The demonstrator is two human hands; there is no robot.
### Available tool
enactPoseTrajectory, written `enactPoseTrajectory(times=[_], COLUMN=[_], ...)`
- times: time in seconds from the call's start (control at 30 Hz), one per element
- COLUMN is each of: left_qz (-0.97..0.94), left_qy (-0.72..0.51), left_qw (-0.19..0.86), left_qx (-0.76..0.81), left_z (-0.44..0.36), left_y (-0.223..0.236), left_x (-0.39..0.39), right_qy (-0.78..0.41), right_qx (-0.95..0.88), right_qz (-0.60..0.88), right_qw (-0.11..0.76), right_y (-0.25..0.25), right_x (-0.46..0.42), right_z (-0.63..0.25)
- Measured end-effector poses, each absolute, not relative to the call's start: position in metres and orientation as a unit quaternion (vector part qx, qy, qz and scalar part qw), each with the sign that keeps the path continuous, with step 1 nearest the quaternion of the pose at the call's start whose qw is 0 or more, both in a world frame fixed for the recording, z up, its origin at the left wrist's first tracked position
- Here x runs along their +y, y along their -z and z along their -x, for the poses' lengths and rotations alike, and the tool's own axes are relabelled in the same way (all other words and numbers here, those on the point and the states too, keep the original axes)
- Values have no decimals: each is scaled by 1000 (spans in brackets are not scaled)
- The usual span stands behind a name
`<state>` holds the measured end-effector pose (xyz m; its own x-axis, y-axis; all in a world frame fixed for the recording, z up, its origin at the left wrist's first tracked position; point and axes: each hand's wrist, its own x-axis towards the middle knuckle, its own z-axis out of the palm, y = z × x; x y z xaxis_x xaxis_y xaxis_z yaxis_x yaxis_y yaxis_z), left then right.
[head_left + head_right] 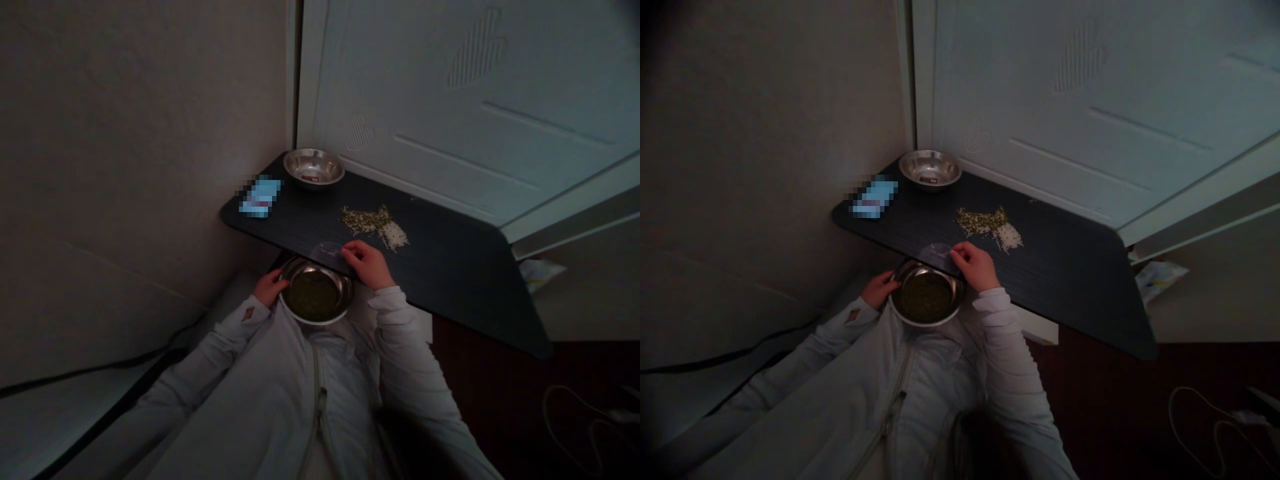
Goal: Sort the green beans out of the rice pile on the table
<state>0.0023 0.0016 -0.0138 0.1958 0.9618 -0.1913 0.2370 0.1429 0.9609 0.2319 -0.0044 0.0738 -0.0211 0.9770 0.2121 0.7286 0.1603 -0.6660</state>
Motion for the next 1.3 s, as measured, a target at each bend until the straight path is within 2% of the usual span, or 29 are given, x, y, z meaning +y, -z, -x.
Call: enactPoseTrajectory(times=[0.37,0.67,0.83,1.3], left_qz=[-552,-559,-548,-546], left_qy=[-337,-321,-336,-328], left_qw=[550,539,541,536], left_qx=[529,542,543,553], left_z=[-3,-2,-2,-2], left_y=[11,9,9,-1], left_x=[1,1,1,1], right_qy=[-209,-91,-50,-36], right_qx=[-675,-591,-538,-488], right_qz=[629,731,775,809], right_qw=[323,329,328,326], right_y=[-76,-75,-76,-78], right_x=[-5,-3,-16,-24], right_z=[-226,-204,-222,-296])
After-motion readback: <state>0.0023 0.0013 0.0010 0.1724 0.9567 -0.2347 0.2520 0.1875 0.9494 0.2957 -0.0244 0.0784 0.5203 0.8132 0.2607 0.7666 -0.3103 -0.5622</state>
